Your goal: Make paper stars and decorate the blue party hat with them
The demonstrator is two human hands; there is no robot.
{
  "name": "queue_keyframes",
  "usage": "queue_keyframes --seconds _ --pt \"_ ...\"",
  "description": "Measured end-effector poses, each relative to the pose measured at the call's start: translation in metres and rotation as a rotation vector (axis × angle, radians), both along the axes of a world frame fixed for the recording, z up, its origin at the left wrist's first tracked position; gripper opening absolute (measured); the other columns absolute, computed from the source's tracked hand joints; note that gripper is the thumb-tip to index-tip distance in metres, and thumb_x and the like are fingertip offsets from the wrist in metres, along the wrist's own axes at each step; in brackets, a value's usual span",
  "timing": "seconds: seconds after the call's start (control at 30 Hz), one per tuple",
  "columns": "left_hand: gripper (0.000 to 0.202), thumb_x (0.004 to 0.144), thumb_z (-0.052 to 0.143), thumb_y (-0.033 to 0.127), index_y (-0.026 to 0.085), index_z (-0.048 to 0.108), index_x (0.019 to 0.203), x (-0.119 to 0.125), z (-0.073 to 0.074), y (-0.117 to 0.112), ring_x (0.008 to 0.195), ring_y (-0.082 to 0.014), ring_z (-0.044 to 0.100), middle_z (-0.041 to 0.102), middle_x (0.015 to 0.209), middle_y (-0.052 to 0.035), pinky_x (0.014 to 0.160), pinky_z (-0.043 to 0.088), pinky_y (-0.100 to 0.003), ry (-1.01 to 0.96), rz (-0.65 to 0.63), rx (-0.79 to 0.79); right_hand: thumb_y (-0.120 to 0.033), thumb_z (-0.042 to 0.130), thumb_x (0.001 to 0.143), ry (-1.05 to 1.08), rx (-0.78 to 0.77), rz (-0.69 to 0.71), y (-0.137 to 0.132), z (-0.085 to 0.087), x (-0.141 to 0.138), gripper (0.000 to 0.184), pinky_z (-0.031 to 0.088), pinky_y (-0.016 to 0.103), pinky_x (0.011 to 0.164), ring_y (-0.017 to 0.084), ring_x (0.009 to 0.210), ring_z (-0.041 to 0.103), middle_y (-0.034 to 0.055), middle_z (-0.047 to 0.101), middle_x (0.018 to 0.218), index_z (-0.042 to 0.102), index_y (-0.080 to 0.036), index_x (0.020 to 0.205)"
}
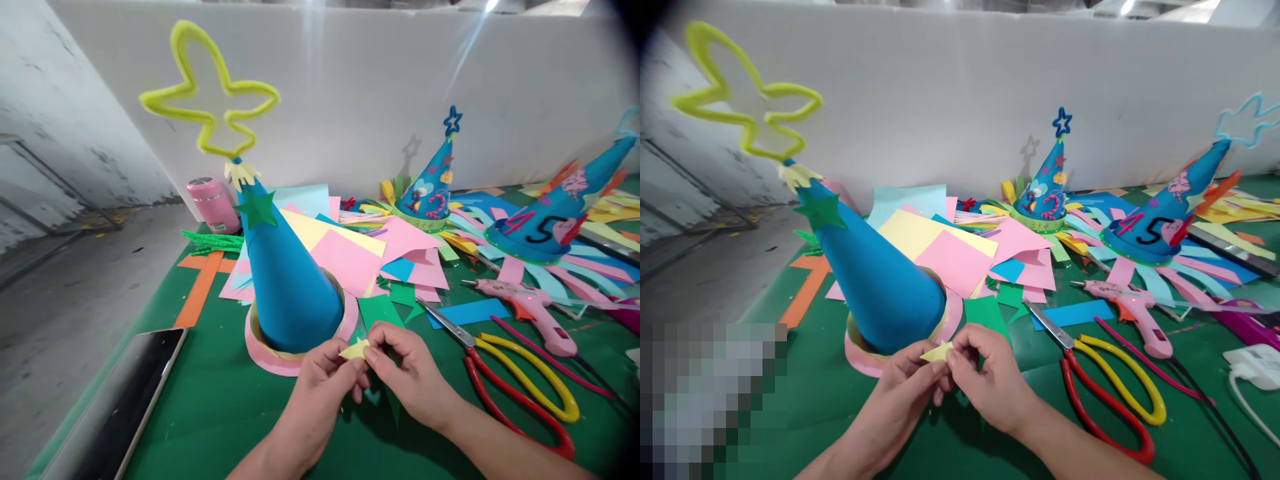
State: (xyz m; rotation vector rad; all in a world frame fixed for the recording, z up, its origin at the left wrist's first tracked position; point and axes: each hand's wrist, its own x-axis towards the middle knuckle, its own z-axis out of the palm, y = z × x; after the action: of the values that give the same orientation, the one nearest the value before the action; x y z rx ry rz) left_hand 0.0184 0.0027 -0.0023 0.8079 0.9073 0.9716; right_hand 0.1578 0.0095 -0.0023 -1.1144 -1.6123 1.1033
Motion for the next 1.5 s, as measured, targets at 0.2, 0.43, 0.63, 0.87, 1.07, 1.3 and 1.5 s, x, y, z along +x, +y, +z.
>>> queue_keyframes --seconds 0.2,0.43,0.63,0.87,1.07,1.3,1.5 --pt "0.010 0.068 0.065 0.023 0.014 0.062 0.065 0.000 0.000 0.001 0.049 -0.0078 0.047 0.058 0.055 0.0000 0.046 0.035 -0.019 -0.004 0.010 -0.027 -0.023 0.045 0.083 0.009 -0.062 0.053 -0.001 0.005 0.002 0.020 0.034 0.022 0.049 0.010 0.052 0.043 -0.0023 0.051 0.056 0.048 -0.018 0.064" --pt "0.009 0.069 0.065 0.021 0.014 0.063 0.064 0.001 0.005 0.001 0.049 -0.0078 0.049 0.060 0.056 -0.0008 0.048 0.038 -0.019 -0.058 0.024 -0.048 -0.029 0.044 0.086 0.074 -0.080 0.049 -0.001 0.006 0.006 0.027 0.036 0.020 0.052 0.010 0.054 0.046 -0.0022 0.053 0.058 0.052 -0.017 0.064" --pt "0.008 0.070 0.065 0.022 0.014 0.065 0.070 0.002 0.005 0.001 0.053 -0.0092 0.052 0.062 0.060 -0.0019 0.051 0.040 -0.020 -0.079 0.038 -0.040 -0.035 0.039 0.088 0.164 -0.144 0.004 0.002 0.005 0.009 0.027 0.038 0.022 0.053 0.011 0.058 0.048 -0.0016 0.051 0.062 0.056 -0.017 0.079" --pt "0.011 0.071 0.062 0.021 0.012 0.064 0.064 0.004 0.004 0.001 0.052 -0.0097 0.050 0.061 0.060 -0.0022 0.054 0.040 -0.022 -0.033 -0.015 0.012 -0.028 0.050 0.082 0.311 -0.225 0.093 0.001 0.003 -0.002 0.019 0.040 0.022 0.048 0.010 0.046 0.054 -0.0046 0.051 0.052 0.047 -0.018 0.067" --pt "0.018 0.076 0.055 0.024 0.012 0.063 0.065 0.002 0.005 0.000 0.054 -0.0112 0.051 0.059 0.060 -0.0020 0.056 0.040 -0.024 -0.007 0.001 0.015 -0.029 0.050 0.081 0.322 -0.245 0.097 0.004 0.007 0.000 0.022 0.042 0.023 0.051 0.011 0.050 0.054 -0.0035 0.053 0.053 0.048 -0.017 0.063" --pt "0.019 0.079 0.054 0.025 0.013 0.063 0.066 0.001 0.000 0.001 0.052 -0.0098 0.049 0.061 0.060 -0.0024 0.053 0.038 -0.023 0.063 -0.006 0.024 -0.023 0.050 0.082 0.261 -0.209 0.078 0.003 0.005 0.001 0.013 0.042 0.021 0.054 0.010 0.056 0.052 -0.0025 0.054 0.060 0.054 -0.016 0.072" --pt "0.017 0.077 0.055 0.025 0.013 0.062 0.067 0.000 0.003 0.001 0.051 -0.0088 0.049 0.060 0.060 -0.0012 0.051 0.038 -0.022 0.022 -0.007 0.017 -0.020 0.050 0.082 0.201 -0.108 0.084 0.004 0.003 0.005 0.016 0.044 0.022 0.061 0.010 0.067 0.053 0.0002 0.055 0.077 0.058 -0.019 0.095"
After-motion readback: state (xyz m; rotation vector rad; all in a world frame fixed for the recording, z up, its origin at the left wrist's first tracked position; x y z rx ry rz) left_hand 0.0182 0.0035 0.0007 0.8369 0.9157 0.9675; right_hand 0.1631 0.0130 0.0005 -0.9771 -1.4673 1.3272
